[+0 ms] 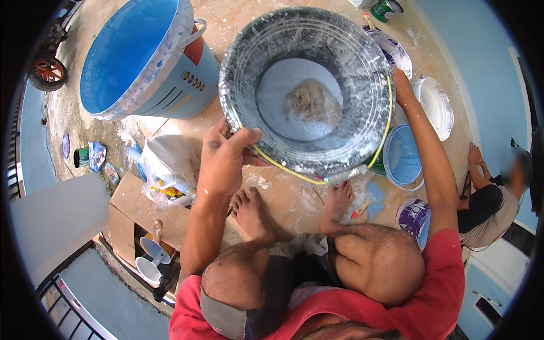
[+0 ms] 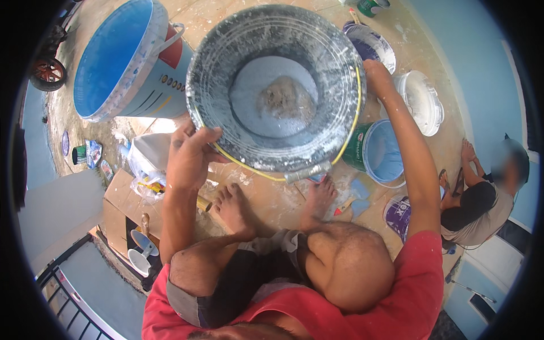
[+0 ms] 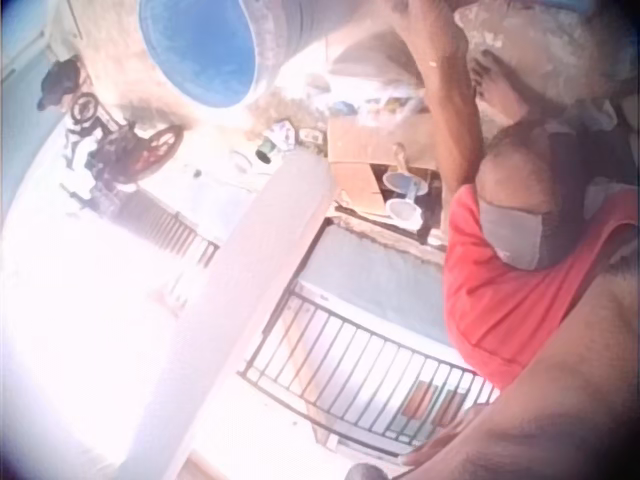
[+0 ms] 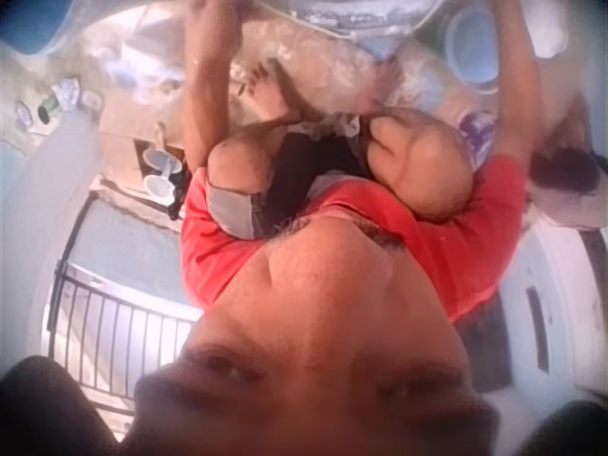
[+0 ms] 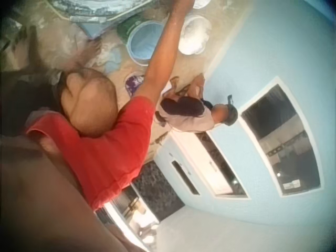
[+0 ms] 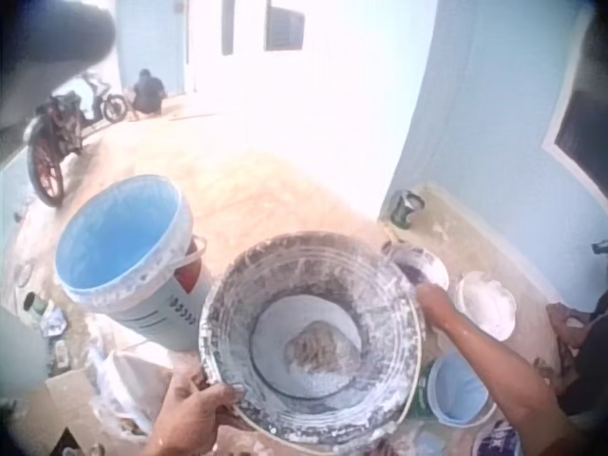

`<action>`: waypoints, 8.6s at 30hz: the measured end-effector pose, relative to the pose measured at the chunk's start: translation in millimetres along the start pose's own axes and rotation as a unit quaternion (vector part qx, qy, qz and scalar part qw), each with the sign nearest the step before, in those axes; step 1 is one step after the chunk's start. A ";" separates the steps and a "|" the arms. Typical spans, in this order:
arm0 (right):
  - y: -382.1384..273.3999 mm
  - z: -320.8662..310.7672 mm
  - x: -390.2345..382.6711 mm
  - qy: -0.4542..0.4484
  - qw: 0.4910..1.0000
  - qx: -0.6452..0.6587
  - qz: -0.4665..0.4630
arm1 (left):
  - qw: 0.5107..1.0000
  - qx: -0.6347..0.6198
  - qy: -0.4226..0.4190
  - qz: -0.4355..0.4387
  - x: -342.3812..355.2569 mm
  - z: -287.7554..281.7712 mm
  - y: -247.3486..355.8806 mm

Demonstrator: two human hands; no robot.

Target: The person mixes paint by pouring liquid from a large bucket into a smaller container, then transfers it to a paint tray. They use a brush to stir the mixture and scrape the sides of the container. The person also uses a funnel to pour paint into a small cup.

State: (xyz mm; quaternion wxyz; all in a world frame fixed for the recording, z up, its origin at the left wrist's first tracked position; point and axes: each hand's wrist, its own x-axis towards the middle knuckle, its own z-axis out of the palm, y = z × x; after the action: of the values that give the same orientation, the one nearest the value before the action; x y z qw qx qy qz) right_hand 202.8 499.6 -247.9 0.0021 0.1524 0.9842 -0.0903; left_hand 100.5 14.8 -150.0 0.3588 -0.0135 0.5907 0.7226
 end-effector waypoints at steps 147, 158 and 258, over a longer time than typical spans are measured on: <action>-223.9 80.5 -56.7 -0.368 0.650 0.655 0.116 | 0.996 0.082 0.020 -0.038 3.3 -1.1 -112.2; -219.6 69.5 -52.5 -0.156 0.811 0.553 0.112 | 0.996 0.079 0.024 -0.045 2.9 1.3 -108.7; -230.8 37.5 34.7 0.164 0.986 0.021 -0.032 | 0.996 0.009 -0.024 -0.087 6.4 -18.4 -107.3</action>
State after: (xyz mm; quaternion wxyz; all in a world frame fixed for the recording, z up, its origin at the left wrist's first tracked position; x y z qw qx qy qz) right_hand 99.5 287.0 -245.0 -0.1651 0.1331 0.9735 -0.0852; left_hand 145.7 6.9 -249.0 0.4347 -0.0443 0.5851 0.6831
